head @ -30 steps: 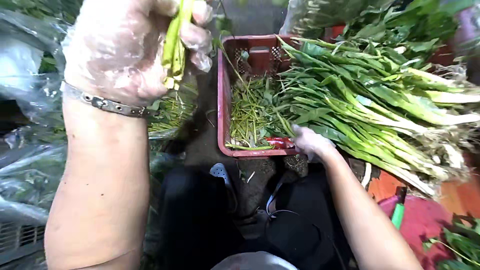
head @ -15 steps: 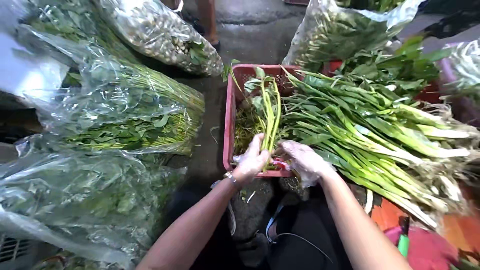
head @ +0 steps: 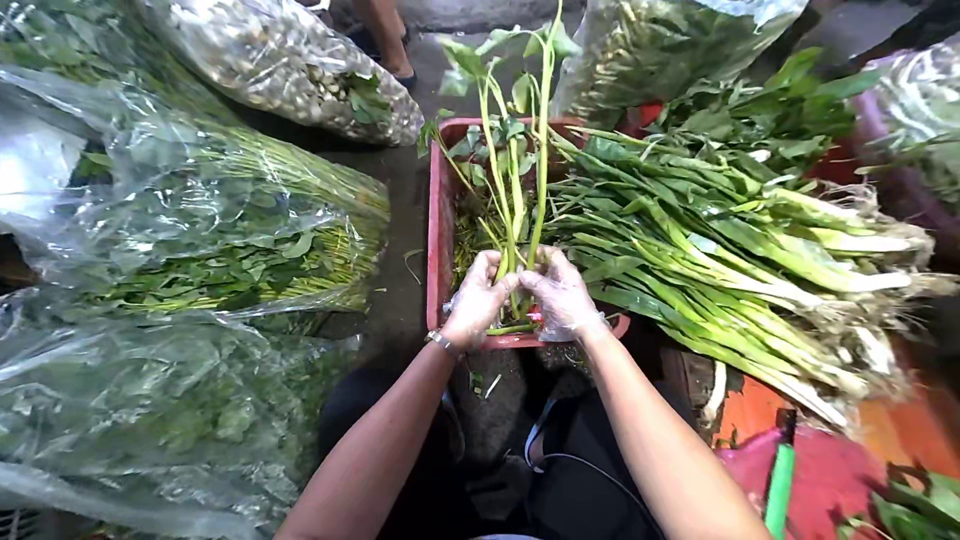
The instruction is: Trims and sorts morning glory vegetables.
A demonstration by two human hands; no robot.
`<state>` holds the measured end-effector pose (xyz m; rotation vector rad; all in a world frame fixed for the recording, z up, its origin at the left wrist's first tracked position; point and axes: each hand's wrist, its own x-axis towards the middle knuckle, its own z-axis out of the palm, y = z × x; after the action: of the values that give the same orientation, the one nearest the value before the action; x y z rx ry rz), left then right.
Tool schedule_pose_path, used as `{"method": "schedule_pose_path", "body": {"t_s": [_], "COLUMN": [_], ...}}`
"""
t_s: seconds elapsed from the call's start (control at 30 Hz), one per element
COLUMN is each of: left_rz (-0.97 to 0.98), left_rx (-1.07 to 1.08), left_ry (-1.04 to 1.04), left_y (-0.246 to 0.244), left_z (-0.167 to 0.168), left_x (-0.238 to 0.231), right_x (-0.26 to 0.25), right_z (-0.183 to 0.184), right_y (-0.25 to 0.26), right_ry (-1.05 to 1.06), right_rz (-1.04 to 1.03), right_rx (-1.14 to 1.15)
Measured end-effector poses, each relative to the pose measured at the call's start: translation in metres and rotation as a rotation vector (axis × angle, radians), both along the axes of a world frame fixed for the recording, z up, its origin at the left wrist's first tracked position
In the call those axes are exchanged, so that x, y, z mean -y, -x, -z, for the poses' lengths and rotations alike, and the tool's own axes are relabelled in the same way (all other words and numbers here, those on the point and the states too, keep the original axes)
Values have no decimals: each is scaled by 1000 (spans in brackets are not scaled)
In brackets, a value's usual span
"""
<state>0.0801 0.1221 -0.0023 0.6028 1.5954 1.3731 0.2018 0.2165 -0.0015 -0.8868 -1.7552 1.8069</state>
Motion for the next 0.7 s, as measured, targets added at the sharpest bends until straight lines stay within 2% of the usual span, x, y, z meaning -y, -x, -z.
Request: {"method": "schedule_pose_path", "body": {"t_s": [0.13, 0.23, 0.3, 0.37, 0.43, 0.6, 0.7], "left_rz": [-111, -115, -130, -179, -230, -113, -78], "left_rx": [-45, -22, -47, -81, -164, -276, -484], "left_ry": [20, 24, 1, -41, -71, -10, 121], "left_y": [11, 16, 14, 11, 9, 1, 13], "left_z": [1, 5, 5, 4, 4, 4, 8], "left_x": [-1, 0, 0, -2, -4, -6, -5], "right_x": [-8, -10, -11, -10, -3, 14, 11], "right_z": [-18, -19, -14, -10, -9, -7, -12], "right_y": [-9, -7, -6, -7, -3, 13, 12], "right_ry": [119, 207, 250, 258, 176, 81, 41], "right_rz": [206, 339, 314, 144, 0, 51, 98], "right_rx": [-59, -107, -117, -124, -62, -3, 10]}}
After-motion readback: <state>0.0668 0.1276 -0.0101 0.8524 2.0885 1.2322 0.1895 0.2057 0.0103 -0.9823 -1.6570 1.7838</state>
